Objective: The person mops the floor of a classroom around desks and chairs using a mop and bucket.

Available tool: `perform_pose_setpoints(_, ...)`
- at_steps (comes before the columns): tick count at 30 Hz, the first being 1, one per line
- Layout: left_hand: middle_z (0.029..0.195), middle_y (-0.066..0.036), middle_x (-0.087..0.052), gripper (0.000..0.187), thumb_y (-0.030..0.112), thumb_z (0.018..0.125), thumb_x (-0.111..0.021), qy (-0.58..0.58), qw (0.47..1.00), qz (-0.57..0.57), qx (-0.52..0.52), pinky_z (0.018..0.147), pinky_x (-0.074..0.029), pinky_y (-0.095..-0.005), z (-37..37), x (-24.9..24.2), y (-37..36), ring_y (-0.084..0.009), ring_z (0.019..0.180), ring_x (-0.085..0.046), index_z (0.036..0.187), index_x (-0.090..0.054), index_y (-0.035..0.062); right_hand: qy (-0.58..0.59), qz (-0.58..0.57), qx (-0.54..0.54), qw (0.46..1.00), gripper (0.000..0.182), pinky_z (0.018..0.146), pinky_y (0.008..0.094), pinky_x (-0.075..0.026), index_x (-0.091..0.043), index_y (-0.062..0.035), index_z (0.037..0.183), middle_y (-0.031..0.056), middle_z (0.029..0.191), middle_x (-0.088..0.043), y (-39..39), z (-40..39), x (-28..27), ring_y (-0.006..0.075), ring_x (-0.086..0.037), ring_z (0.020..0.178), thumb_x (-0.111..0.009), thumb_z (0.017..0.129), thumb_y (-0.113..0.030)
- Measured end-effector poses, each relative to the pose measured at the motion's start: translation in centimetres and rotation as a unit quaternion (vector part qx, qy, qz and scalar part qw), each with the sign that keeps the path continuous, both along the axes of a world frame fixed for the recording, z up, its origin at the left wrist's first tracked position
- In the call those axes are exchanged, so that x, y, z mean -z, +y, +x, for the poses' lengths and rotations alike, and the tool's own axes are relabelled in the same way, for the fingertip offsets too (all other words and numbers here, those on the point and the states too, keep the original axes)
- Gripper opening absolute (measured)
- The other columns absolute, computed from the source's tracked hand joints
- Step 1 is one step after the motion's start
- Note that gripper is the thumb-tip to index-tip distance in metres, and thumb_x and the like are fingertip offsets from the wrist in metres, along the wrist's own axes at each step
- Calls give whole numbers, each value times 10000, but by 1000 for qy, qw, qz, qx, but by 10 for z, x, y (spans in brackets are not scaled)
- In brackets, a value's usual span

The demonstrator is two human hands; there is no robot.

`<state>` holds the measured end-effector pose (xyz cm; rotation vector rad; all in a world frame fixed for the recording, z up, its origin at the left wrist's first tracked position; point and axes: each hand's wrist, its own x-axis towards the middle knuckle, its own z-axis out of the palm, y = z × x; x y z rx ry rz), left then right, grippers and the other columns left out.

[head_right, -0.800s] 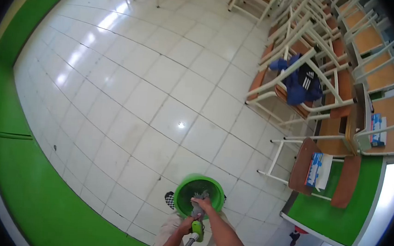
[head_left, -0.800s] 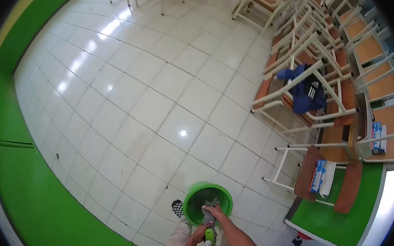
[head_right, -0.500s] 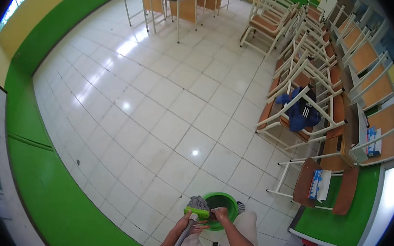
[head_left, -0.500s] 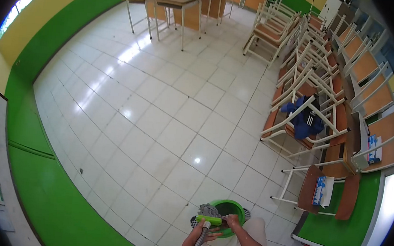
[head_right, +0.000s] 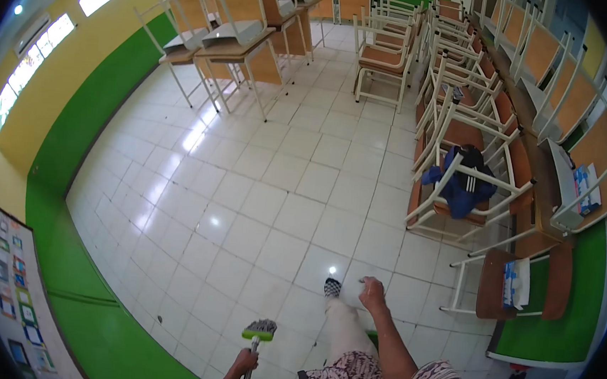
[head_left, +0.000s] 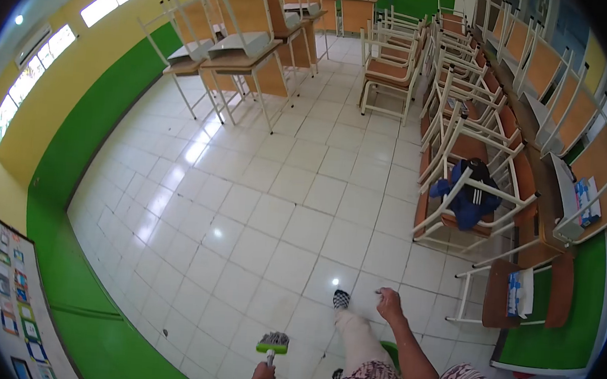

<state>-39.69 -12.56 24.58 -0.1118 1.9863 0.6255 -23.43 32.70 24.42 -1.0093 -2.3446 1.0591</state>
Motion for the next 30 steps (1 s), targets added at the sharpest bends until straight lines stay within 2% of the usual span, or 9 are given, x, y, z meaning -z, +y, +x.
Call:
perform_pose_setpoints(1,786,-223,-648,329,292,822,-637,92,982,-78,144,571,-525,-411,-13,53,-32,-286,678,-672,802,-619,-37,-98,355,-38,929,205,723,441,-555,-653,63,907,214,807,-681,23,-6,4,381,-671,747,-615,723,-18)
perform_pose_setpoints(3,891,-272,-656,379,328,813,-627,114,967,-168,151,799,-512,-464,-40,49,-45,-381,944,-645,865,-629,-48,-132,320,-28,938,187,818,466,-523,-670,30,860,221,815,-677,64,-39,6,435,-643,835,-592,699,-22)
perform_pose_setpoints(5,964,-225,-670,274,274,848,-547,182,936,-181,239,800,-480,-510,-79,55,-57,-345,944,-654,924,-633,26,-216,-24,31,976,149,809,457,-509,-653,-10,808,201,866,-666,107,-76,1,368,-626,909,-669,731,-136)
perform_pose_setpoints(7,763,-158,-660,169,155,870,-472,270,928,-107,234,714,-469,-472,-111,33,-48,-285,658,-633,823,-603,58,-165,2,72,984,184,730,460,-515,-626,-1,693,227,738,-643,129,-123,-17,394,-635,757,-667,731,-176)
perform_pose_setpoints(13,857,-95,-708,241,255,793,-591,62,897,-362,245,726,-538,-373,-305,-2,62,-228,801,-691,920,-698,79,-42,48,26,998,287,647,490,-485,-559,-10,658,201,658,-599,187,-289,-95,415,-600,696,-612,853,-214)
perform_pose_setpoints(15,810,-56,-709,257,317,815,-587,37,883,-373,284,681,-529,-361,-367,-6,110,-195,746,-686,852,-714,97,3,19,-77,997,164,689,476,-512,-630,-16,872,215,845,-640,207,-349,-94,400,-615,793,-591,862,-175)
perform_pose_setpoints(19,817,4,-719,317,453,821,-621,72,848,-356,385,694,-520,-351,-491,10,219,-147,762,-690,917,-715,165,110,-83,-254,957,589,881,366,-526,-383,-111,1405,180,1357,-464,226,-487,-177,323,-575,1064,-598,858,-99)
perform_pose_setpoints(27,740,-60,-671,250,319,706,-721,235,802,-157,526,561,-504,-357,-690,47,496,-202,582,-628,807,-679,94,316,-152,-386,853,1110,1130,447,-258,-90,-111,1504,139,1542,-181,240,-697,-363,344,-270,1372,-814,704,-374)
perform_pose_setpoints(30,631,-32,-590,219,310,668,-716,377,681,-80,622,505,-450,-376,-702,10,636,-201,506,-553,667,-590,130,351,-131,-340,862,941,1026,404,-381,-159,-93,1482,195,1418,-367,288,-758,-406,320,-484,1204,-754,788,-314)
